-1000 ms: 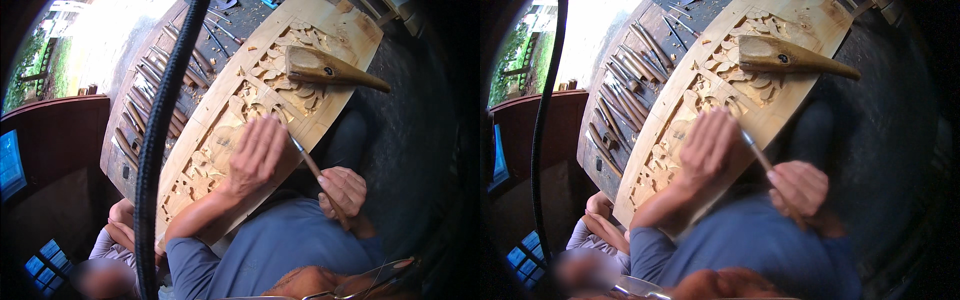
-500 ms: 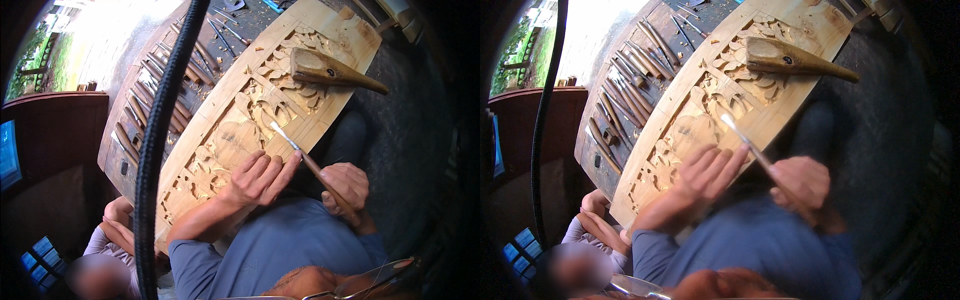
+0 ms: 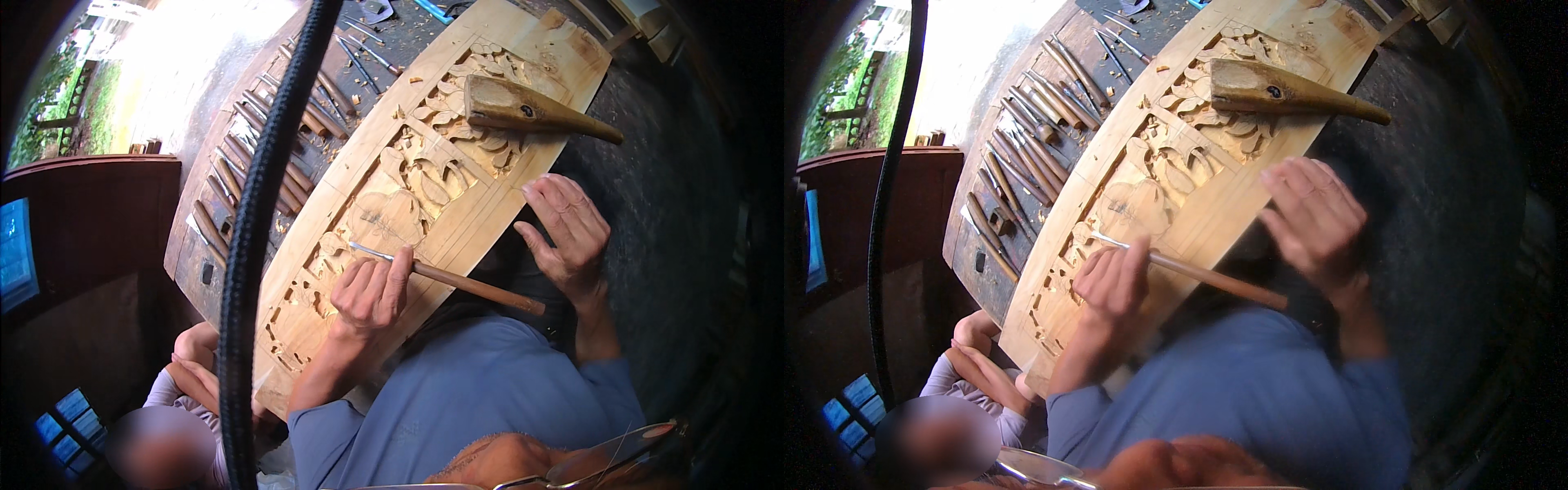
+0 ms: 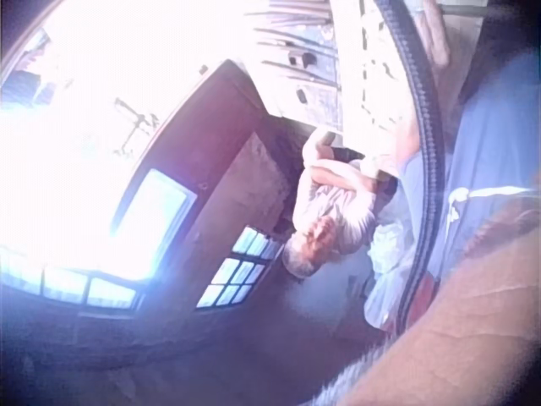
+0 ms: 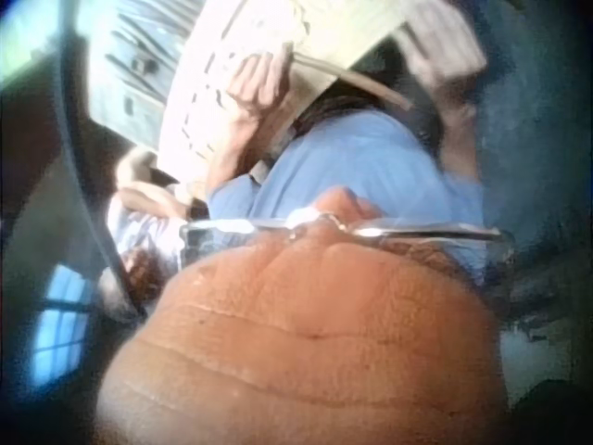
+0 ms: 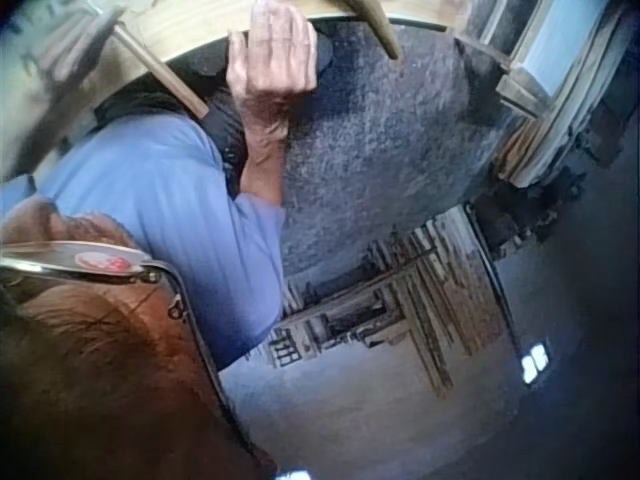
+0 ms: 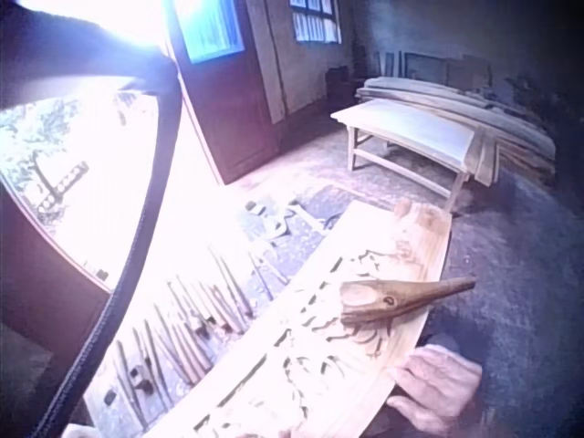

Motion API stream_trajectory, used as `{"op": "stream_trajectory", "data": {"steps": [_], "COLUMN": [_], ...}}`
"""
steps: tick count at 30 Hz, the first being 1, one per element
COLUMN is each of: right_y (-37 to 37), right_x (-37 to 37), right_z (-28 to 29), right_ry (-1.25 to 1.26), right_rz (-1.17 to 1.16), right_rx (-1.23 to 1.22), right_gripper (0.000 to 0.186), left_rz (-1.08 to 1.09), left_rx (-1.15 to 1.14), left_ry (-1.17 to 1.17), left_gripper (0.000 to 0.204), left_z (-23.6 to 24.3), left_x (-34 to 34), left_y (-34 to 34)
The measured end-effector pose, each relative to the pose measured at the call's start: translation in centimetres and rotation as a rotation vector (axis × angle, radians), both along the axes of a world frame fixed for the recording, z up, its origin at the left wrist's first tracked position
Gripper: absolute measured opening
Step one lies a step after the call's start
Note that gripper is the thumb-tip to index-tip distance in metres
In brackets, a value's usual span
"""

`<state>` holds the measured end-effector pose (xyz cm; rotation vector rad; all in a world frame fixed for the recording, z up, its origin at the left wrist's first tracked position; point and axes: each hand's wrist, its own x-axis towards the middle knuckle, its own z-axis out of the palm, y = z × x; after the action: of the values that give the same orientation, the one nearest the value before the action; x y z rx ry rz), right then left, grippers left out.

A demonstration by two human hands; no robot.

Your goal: The person carves a floral design into a wooden panel using a chisel and mallet. They repeatedly position the chisel and strike it with the mallet to remove wood shavings, occasionally switching tools and clearing debris from the surface.

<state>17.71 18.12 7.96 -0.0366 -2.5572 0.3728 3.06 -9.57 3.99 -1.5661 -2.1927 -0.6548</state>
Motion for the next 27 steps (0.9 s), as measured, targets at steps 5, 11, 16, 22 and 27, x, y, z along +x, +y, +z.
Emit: {"op": "stream_trajectory", "data": {"steps": [5, 11, 16, 22, 27], "right_y": [-2.2, -6.1, -2.2, -1.6, -1.8], "right_x": [0.0, 1.0, 1.9, -1.5, -5.3], "right_z": [-0.3, -2.3, -2.0, -3.6, -8.5], "right_ry": [-0.048, -0.045, 0.085, 0.068, 0.218], "right_rz": [0.355, 0.531, 0.126, -0.025, 0.077], "right_rx": [-0.240, -0.569, -0.325, -0.214, -0.318], "right_gripper": [0.044, 0.046, 0.034, 0.032, 0.030], "left_rz": [0.049, -0.124, -0.182, -0.303, -0.292], "left_rx": [-0.052, -0.016, 0.107, -0.020, -0.017], "left_ry": [-0.113, -0.151, -0.129, -0.216, -0.247], "left_gripper": [0.026, 0.035, 0.042, 0.032, 0.028], "left_z": [0.7, 0.4, -1.1, -1.5, -1.3], "left_x": [1.1, 2.9, 3.5, 3.0, 2.4], "left_y": [-1.3, -0.7, -0.7, -0.4, -0.1]}}
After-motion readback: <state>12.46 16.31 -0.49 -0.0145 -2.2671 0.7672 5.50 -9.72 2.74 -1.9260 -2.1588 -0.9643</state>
